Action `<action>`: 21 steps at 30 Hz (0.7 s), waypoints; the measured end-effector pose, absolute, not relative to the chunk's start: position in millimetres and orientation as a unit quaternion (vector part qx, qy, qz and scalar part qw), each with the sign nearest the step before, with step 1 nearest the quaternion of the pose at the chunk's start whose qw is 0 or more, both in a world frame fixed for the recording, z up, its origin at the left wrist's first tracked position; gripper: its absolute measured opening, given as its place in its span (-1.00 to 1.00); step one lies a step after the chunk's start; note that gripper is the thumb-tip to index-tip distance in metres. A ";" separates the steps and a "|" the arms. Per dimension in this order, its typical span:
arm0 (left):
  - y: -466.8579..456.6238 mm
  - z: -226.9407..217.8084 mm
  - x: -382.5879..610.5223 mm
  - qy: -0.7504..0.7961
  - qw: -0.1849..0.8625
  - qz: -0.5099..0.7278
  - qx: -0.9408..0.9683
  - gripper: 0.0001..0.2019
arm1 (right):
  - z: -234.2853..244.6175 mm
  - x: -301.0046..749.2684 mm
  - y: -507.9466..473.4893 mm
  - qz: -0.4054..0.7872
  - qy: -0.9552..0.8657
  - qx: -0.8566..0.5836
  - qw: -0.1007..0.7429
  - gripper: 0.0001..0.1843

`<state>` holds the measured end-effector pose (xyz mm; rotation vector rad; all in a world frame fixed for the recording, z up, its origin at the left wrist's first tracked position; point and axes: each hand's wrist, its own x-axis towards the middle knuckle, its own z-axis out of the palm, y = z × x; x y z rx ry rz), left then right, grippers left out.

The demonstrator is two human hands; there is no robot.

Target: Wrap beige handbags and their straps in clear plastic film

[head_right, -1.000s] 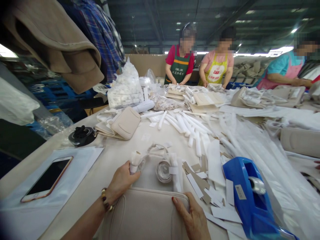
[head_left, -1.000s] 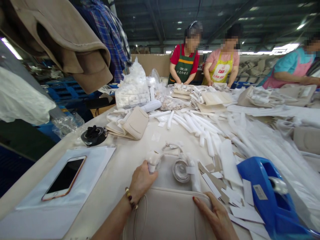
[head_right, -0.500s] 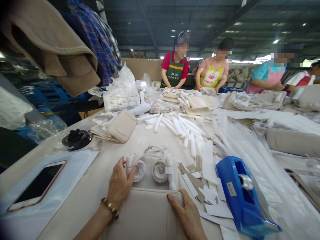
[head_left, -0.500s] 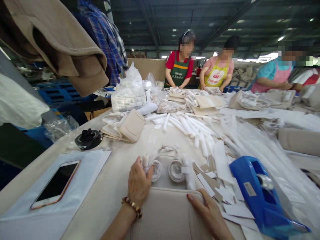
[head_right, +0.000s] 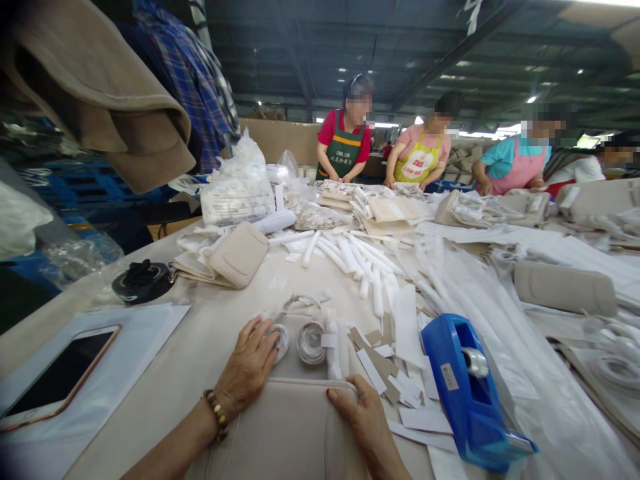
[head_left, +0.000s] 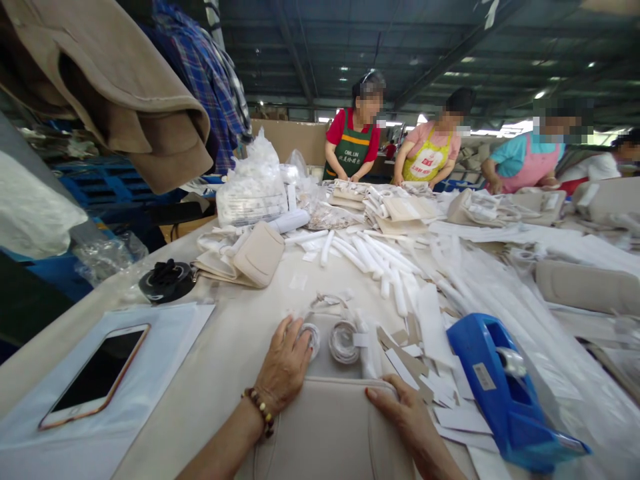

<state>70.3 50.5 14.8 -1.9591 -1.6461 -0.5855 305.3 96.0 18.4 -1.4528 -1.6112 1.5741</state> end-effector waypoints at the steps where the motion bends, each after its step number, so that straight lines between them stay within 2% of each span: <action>1: 50.8 17.5 71.1 -0.604 0.251 -0.199 -0.730 -0.74 | 16.3 305.1 95.8 0.562 -0.591 -0.528 0.237 -0.58; 8: 75.0 51.2 92.8 -0.752 0.133 -0.137 -0.631 -0.76 | 9.5 304.4 97.8 0.486 -0.637 -0.535 0.269 -0.65; 17: 145.7 50.6 98.4 -0.733 -0.009 -0.077 -0.676 -0.71 | 3.6 302.6 95.1 0.488 -0.621 -0.545 0.281 -0.70; 21: 151.1 51.8 95.2 -0.733 -0.072 -0.026 -0.676 -0.63 | 13.1 301.7 93.1 0.474 -0.622 -0.570 0.253 -0.78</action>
